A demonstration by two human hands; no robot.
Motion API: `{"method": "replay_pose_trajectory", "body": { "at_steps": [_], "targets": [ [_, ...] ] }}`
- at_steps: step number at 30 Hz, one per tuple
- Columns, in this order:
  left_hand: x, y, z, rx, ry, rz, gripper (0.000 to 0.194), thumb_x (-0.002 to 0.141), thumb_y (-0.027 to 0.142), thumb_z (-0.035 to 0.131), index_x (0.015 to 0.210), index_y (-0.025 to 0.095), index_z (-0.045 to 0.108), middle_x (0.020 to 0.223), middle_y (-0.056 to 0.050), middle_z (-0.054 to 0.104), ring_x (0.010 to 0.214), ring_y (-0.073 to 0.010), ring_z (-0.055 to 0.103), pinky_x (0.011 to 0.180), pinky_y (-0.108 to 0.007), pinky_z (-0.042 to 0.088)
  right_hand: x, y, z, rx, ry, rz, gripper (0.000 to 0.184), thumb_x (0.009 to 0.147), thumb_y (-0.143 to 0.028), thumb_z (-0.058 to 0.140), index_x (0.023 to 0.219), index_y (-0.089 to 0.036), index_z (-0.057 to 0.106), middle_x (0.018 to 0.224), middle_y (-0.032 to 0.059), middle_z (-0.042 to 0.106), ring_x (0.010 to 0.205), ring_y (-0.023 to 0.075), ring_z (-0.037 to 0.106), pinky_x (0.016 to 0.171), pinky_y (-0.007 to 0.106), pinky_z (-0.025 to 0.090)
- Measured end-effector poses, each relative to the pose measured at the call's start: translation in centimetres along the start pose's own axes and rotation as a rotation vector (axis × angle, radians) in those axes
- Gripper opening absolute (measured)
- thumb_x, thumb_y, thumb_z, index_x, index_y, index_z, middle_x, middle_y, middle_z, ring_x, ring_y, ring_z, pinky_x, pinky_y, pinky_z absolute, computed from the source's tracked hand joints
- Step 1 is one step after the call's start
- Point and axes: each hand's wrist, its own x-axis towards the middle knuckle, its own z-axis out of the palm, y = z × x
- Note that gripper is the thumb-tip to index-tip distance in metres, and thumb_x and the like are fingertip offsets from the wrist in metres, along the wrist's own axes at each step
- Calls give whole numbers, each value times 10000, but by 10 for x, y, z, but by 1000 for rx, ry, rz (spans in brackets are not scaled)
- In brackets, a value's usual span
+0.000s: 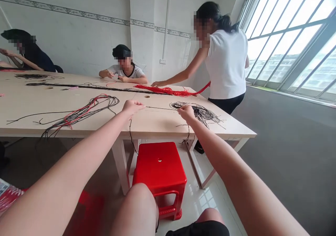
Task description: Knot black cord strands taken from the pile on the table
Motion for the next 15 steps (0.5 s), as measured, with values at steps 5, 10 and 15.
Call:
{"method": "replay_pose_trajectory", "body": {
  "at_steps": [5, 10, 15],
  "targets": [
    [41, -21, 19, 139, 112, -27, 243, 475, 185, 771, 605, 192, 566, 560, 2, 519, 542, -145, 438, 522, -276, 299, 36, 4, 31, -114, -3, 36, 223, 618, -121, 505, 482, -228, 366, 450, -36, 339, 432, 112, 320, 416, 250, 297],
    [63, -45, 33, 259, 156, -26, 281, 483, 111, 721, 681, 197, 542, 677, -8, 554, 628, -161, 482, 594, -288, 348, 57, 8, 50, -231, -32, 24, 192, 615, -104, 503, 503, -224, 403, 498, 3, 417, 493, 145, 426, 482, 265, 366],
    [70, -54, 38, 359, 172, -15, 350, 483, 63, 668, 765, 210, 521, 795, -20, 593, 697, -180, 502, 640, -295, 363, 66, 16, 61, -332, -43, -53, 105, 638, -123, 514, 561, -194, 521, 643, 68, 578, 661, 198, 558, 624, 287, 455]
  ]
}}
